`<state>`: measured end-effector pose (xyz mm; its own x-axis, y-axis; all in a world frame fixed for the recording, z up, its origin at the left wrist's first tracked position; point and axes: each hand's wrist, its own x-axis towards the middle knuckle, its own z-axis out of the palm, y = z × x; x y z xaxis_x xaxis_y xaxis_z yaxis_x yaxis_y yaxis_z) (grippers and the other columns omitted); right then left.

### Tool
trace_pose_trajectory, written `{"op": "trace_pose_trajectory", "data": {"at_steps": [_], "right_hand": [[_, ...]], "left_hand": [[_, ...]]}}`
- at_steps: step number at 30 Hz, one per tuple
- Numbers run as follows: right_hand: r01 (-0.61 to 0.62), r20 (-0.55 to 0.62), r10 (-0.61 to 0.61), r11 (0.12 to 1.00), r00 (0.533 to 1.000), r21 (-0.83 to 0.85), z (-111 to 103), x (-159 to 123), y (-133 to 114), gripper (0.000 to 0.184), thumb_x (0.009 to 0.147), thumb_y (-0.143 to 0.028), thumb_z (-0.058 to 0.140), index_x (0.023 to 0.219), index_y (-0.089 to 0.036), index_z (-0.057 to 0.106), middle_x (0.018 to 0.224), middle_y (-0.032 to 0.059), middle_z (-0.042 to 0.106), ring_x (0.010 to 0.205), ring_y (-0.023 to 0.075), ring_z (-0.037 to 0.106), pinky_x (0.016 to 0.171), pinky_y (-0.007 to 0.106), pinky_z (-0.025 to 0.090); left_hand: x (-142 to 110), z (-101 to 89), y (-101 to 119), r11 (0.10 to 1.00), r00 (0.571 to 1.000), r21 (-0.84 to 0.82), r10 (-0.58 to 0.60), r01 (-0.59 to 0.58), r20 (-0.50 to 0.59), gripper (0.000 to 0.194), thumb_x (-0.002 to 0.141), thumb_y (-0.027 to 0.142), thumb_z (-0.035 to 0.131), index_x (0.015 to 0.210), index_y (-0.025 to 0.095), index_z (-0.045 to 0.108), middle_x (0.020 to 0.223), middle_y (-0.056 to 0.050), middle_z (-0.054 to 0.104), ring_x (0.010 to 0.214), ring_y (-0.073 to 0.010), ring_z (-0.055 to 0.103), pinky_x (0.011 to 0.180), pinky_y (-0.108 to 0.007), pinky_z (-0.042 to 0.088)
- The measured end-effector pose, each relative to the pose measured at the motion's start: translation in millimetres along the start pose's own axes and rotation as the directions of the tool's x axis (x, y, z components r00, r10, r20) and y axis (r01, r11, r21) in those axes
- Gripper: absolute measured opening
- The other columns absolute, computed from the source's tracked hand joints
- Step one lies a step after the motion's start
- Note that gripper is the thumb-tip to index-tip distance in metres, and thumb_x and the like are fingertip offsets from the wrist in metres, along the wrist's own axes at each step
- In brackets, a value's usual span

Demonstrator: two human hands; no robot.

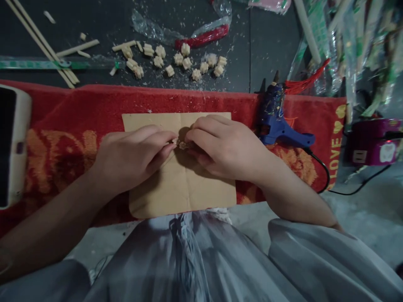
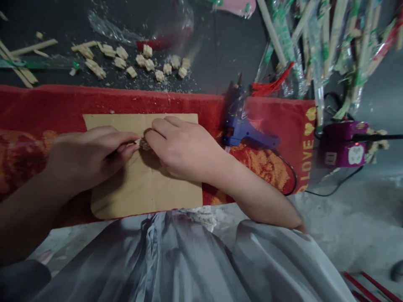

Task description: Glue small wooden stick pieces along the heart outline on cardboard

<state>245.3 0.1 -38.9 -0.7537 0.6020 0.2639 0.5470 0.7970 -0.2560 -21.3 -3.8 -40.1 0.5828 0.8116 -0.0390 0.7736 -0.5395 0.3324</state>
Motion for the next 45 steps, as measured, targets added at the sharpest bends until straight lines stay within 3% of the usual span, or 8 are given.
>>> {"op": "trace_pose_trajectory", "data": {"at_steps": [10, 16, 26, 31, 37, 45], "right_hand": [[0.023, -0.025, -0.023, 0.999, 0.999, -0.033, -1.1, -0.3, -3.2, 0.037, 0.120, -0.011, 0.040, 0.110, -0.013, 0.076, 0.104, 0.0095, 0.078, 0.094, 0.0221, 0.069, 0.085, 0.037, 0.060], [0.004, -0.018, -0.005, 1.000, 1.000, -0.026, -0.1, -0.9, -4.0, 0.037, 0.120, -0.011, 0.042, 0.109, -0.014, 0.077, 0.105, 0.0091, 0.079, 0.095, 0.0214, 0.070, 0.085, 0.037, 0.060], [-0.037, -0.009, 0.037, 0.999, 0.999, 0.034, 4.2, -1.1, -4.0, 0.033, 0.120, -0.016, 0.047, 0.109, -0.013, 0.078, 0.106, 0.0098, 0.079, 0.095, 0.0214, 0.071, 0.088, 0.038, 0.060], [-0.042, -0.008, 0.043, 0.998, 0.999, 0.039, 0.2, -1.3, -3.9, 0.032, 0.120, -0.017, 0.046, 0.114, -0.013, 0.077, 0.109, 0.0112, 0.080, 0.098, 0.0230, 0.072, 0.091, 0.039, 0.062], [-0.079, -0.018, 0.081, 0.993, 0.997, 0.084, 0.3, -0.9, -4.1, 0.033, 0.123, -0.027, 0.048, 0.114, -0.014, 0.078, 0.109, 0.0115, 0.081, 0.100, 0.0231, 0.073, 0.092, 0.038, 0.063], [-0.078, -0.082, 0.086, 0.992, 0.993, 0.099, 6.9, -2.1, -3.7, 0.036, 0.124, -0.023, 0.046, 0.110, -0.015, 0.079, 0.103, 0.0083, 0.082, 0.095, 0.0198, 0.073, 0.089, 0.034, 0.060]], "left_hand": [[-3.6, 4.1, -3.4, 0.994, 0.994, 0.065, 0.090, -0.086, -0.066, 0.066, 0.129, 0.058, 0.024, 0.132, 0.029, 0.083, 0.107, 0.000, 0.088, 0.079, -0.0157, 0.078, 0.057, -0.032, 0.034], [-4.1, 6.3, -4.0, 0.975, 0.955, 0.104, 0.215, -0.197, -0.205, 0.047, 0.130, 0.043, 0.038, 0.126, 0.024, 0.081, 0.105, 0.001, 0.088, 0.069, -0.0152, 0.075, 0.056, -0.033, 0.034], [-3.3, 9.8, -2.8, 0.968, 0.932, 0.121, 0.247, -0.222, -0.264, 0.041, 0.129, 0.040, 0.043, 0.123, 0.024, 0.080, 0.103, 0.003, 0.088, 0.068, -0.0147, 0.076, 0.055, -0.033, 0.035], [-5.1, 9.8, -3.9, 0.974, 0.944, 0.124, 0.218, -0.192, -0.249, 0.048, 0.130, 0.045, 0.038, 0.124, 0.027, 0.081, 0.108, 0.004, 0.089, 0.070, -0.0149, 0.077, 0.054, -0.034, 0.037], [-4.2, 3.6, -1.7, 0.996, 0.994, 0.045, 0.082, -0.078, -0.076, 0.064, 0.129, 0.058, 0.028, 0.127, 0.031, 0.086, 0.110, -0.001, 0.090, 0.079, -0.0166, 0.080, 0.057, -0.035, 0.038], [-4.7, 3.2, -3.5, 0.997, 0.995, -0.061, 0.045, -0.050, -0.084, 0.066, 0.128, 0.065, 0.030, 0.130, 0.030, 0.086, 0.125, -0.001, 0.091, 0.100, -0.0173, 0.086, 0.063, -0.035, 0.042]]}}
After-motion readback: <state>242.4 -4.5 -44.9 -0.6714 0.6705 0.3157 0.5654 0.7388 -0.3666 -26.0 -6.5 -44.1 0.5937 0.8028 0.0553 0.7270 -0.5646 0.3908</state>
